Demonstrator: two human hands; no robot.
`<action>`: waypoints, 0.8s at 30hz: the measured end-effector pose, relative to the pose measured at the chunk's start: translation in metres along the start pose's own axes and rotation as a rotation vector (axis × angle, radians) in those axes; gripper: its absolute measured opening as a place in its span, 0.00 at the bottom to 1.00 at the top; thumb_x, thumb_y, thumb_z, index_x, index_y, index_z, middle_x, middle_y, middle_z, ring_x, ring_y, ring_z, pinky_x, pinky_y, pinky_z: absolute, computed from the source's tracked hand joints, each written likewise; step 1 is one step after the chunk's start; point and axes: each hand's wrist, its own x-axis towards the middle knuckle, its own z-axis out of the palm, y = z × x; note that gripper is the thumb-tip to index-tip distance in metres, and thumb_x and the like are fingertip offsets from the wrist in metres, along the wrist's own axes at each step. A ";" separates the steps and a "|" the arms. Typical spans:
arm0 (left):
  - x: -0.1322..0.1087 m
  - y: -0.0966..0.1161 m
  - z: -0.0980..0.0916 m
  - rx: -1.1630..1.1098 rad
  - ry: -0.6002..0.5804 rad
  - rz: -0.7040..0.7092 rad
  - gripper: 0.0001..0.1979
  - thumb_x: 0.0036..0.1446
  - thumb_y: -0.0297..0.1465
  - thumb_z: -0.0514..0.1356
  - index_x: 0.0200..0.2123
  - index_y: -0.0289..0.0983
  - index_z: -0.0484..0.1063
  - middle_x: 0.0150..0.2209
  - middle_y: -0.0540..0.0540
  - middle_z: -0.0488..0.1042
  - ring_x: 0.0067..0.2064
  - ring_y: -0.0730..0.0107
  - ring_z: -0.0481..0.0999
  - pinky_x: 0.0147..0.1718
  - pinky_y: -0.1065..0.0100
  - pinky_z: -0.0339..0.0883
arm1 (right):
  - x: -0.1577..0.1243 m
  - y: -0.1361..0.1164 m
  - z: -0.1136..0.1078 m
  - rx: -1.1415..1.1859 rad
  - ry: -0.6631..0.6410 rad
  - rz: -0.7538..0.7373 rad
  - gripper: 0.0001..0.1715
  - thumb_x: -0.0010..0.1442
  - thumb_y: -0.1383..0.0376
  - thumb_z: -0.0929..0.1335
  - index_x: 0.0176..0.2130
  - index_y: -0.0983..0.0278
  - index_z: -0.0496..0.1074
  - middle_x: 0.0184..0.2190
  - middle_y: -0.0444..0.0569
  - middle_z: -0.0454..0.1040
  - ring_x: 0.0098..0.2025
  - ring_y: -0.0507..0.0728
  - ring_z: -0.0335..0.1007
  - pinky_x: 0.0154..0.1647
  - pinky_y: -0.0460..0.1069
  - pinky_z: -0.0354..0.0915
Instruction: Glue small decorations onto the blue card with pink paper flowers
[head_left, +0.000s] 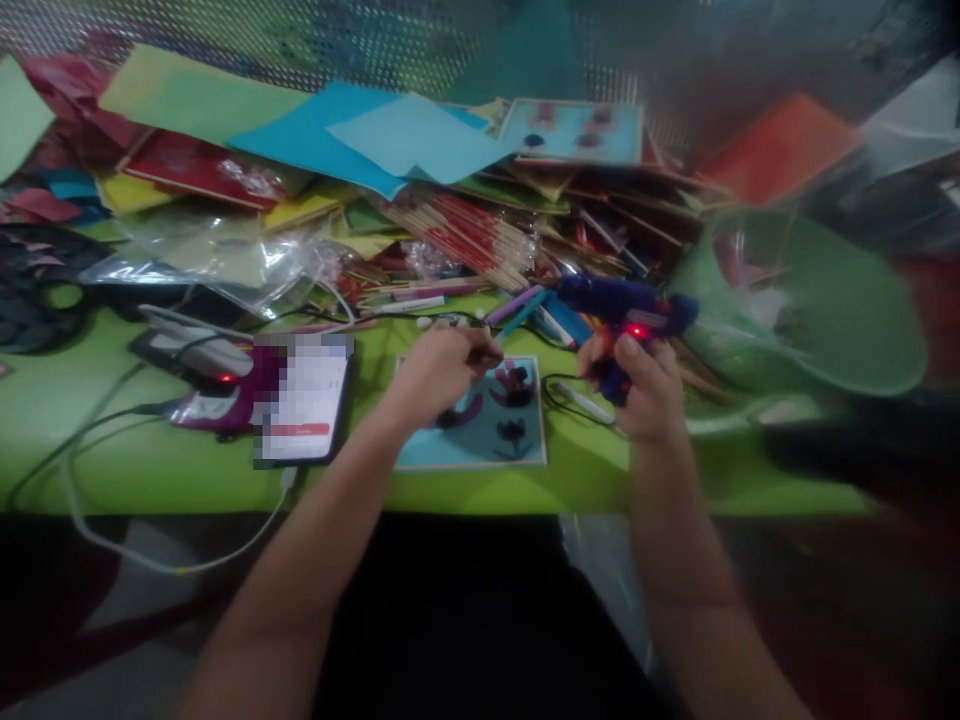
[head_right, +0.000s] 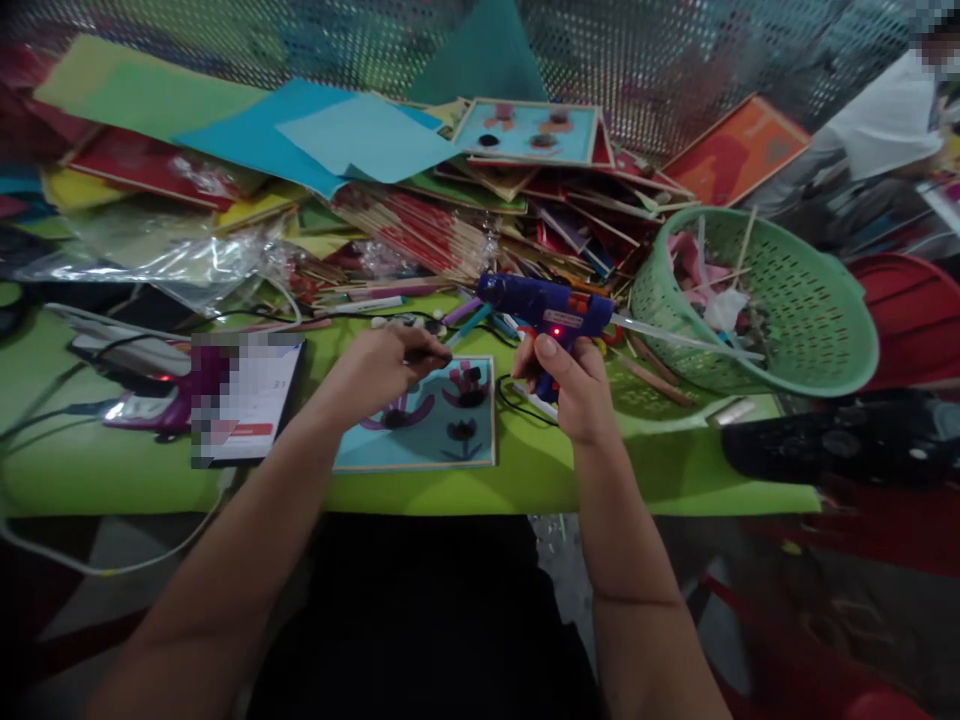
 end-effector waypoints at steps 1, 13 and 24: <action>-0.002 0.002 0.000 0.059 -0.032 0.013 0.09 0.58 0.30 0.61 0.39 0.38 0.82 0.39 0.43 0.84 0.41 0.58 0.80 0.43 0.62 0.70 | 0.000 0.001 0.000 -0.004 0.002 -0.002 0.22 0.60 0.47 0.72 0.30 0.62 0.76 0.25 0.45 0.75 0.23 0.50 0.66 0.21 0.47 0.61; -0.004 0.015 0.018 0.407 -0.119 -0.005 0.10 0.62 0.31 0.58 0.41 0.37 0.80 0.41 0.40 0.83 0.42 0.55 0.80 0.41 0.60 0.68 | 0.000 -0.002 -0.001 -0.009 -0.034 0.029 0.25 0.59 0.43 0.72 0.29 0.61 0.74 0.25 0.44 0.74 0.24 0.50 0.67 0.22 0.46 0.64; 0.001 0.014 0.028 0.412 -0.071 -0.033 0.08 0.61 0.30 0.59 0.35 0.39 0.79 0.38 0.45 0.82 0.40 0.61 0.78 0.40 0.63 0.65 | -0.001 -0.004 -0.001 -0.032 -0.049 0.029 0.27 0.59 0.42 0.71 0.27 0.61 0.74 0.24 0.44 0.72 0.24 0.49 0.67 0.23 0.47 0.63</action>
